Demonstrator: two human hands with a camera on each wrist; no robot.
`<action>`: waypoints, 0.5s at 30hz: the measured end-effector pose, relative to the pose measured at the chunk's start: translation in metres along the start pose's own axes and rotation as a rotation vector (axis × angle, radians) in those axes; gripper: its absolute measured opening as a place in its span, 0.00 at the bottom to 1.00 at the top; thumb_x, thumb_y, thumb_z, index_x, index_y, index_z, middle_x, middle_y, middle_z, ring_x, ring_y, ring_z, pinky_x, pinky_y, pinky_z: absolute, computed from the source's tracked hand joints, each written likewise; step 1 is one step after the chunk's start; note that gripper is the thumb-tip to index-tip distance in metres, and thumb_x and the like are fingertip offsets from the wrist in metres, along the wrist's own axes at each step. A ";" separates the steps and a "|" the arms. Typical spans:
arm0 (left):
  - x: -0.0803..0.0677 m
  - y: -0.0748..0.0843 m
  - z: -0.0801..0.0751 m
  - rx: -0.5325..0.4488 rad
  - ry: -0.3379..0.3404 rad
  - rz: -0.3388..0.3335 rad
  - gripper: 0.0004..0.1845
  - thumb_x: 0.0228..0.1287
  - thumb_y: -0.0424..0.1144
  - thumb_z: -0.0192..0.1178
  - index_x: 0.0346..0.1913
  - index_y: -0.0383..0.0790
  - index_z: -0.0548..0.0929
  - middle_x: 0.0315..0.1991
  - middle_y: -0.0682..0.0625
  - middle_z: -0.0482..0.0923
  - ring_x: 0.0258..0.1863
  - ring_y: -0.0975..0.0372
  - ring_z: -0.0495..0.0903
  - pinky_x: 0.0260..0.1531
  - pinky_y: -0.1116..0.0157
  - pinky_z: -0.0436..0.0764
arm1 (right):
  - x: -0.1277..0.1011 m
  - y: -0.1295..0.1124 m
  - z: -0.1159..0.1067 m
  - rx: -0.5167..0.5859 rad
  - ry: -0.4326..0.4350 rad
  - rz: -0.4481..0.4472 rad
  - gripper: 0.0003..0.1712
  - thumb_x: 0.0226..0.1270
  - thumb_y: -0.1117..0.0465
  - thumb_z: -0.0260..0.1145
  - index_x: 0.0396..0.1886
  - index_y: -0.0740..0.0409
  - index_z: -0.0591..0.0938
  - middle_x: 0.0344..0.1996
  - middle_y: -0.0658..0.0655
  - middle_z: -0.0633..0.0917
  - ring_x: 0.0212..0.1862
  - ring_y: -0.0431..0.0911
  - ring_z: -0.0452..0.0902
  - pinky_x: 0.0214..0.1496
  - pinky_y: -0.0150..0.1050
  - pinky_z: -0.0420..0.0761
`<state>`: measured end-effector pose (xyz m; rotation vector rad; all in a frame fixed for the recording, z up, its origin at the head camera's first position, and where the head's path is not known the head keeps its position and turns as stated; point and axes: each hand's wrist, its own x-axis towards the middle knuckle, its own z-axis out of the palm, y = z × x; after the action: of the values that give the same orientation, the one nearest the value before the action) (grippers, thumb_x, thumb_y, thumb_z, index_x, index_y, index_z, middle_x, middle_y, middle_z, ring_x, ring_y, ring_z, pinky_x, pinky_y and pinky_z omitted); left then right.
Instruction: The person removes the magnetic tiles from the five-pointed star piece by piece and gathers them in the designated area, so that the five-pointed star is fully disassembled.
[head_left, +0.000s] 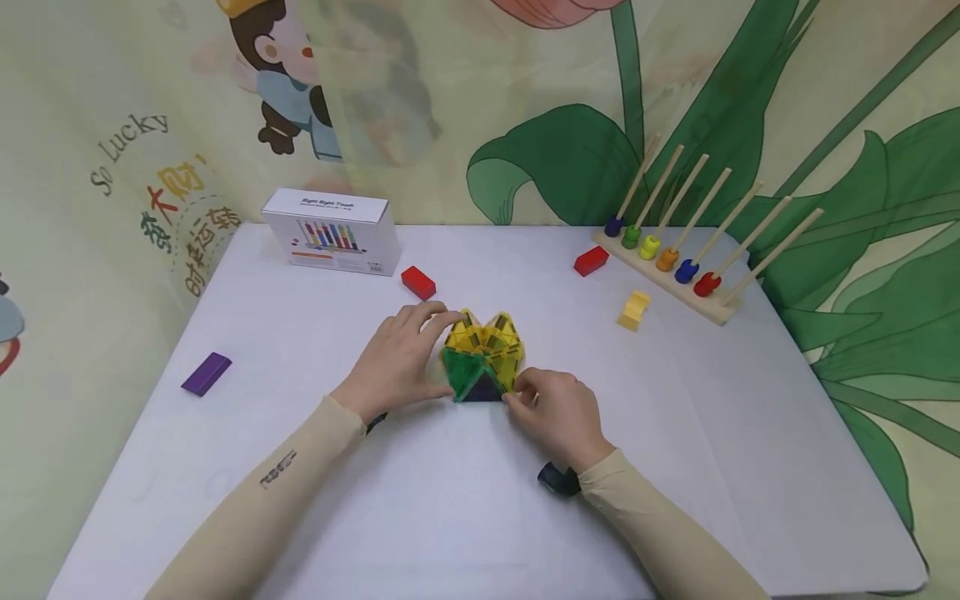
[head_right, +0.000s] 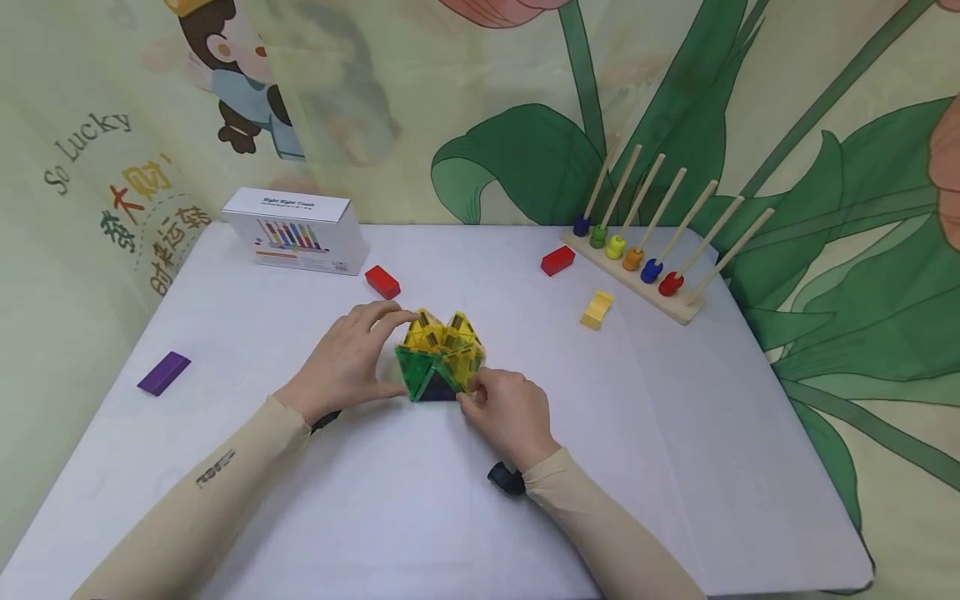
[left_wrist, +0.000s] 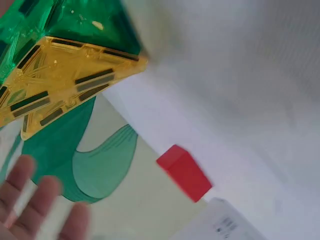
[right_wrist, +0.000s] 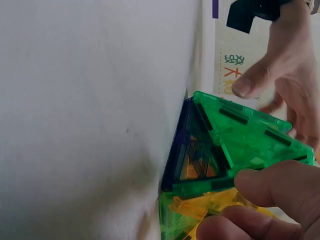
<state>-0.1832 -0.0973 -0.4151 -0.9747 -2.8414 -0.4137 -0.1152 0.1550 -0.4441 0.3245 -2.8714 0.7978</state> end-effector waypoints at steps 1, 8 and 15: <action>0.002 0.001 -0.001 0.023 0.004 0.030 0.54 0.39 0.58 0.86 0.72 0.53 0.71 0.73 0.46 0.69 0.70 0.49 0.71 0.65 0.46 0.77 | 0.000 -0.001 0.001 -0.001 0.004 -0.018 0.07 0.61 0.54 0.78 0.33 0.51 0.89 0.23 0.45 0.87 0.24 0.36 0.77 0.25 0.32 0.76; 0.015 0.007 -0.004 0.093 -0.111 0.173 0.36 0.46 0.53 0.84 0.62 0.55 0.83 0.79 0.48 0.64 0.80 0.49 0.60 0.77 0.44 0.64 | 0.001 -0.007 0.009 -0.049 0.071 -0.113 0.08 0.61 0.55 0.78 0.38 0.51 0.90 0.26 0.46 0.91 0.24 0.37 0.83 0.22 0.32 0.77; 0.022 0.010 0.000 0.142 -0.134 0.217 0.33 0.46 0.52 0.82 0.59 0.55 0.85 0.76 0.48 0.68 0.80 0.48 0.59 0.78 0.46 0.63 | 0.005 -0.012 0.014 -0.172 0.120 -0.135 0.07 0.59 0.53 0.80 0.30 0.49 0.91 0.22 0.46 0.89 0.22 0.39 0.82 0.18 0.32 0.73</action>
<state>-0.1946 -0.0769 -0.4088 -1.3082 -2.7891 -0.1267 -0.1182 0.1372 -0.4488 0.4283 -2.7469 0.5235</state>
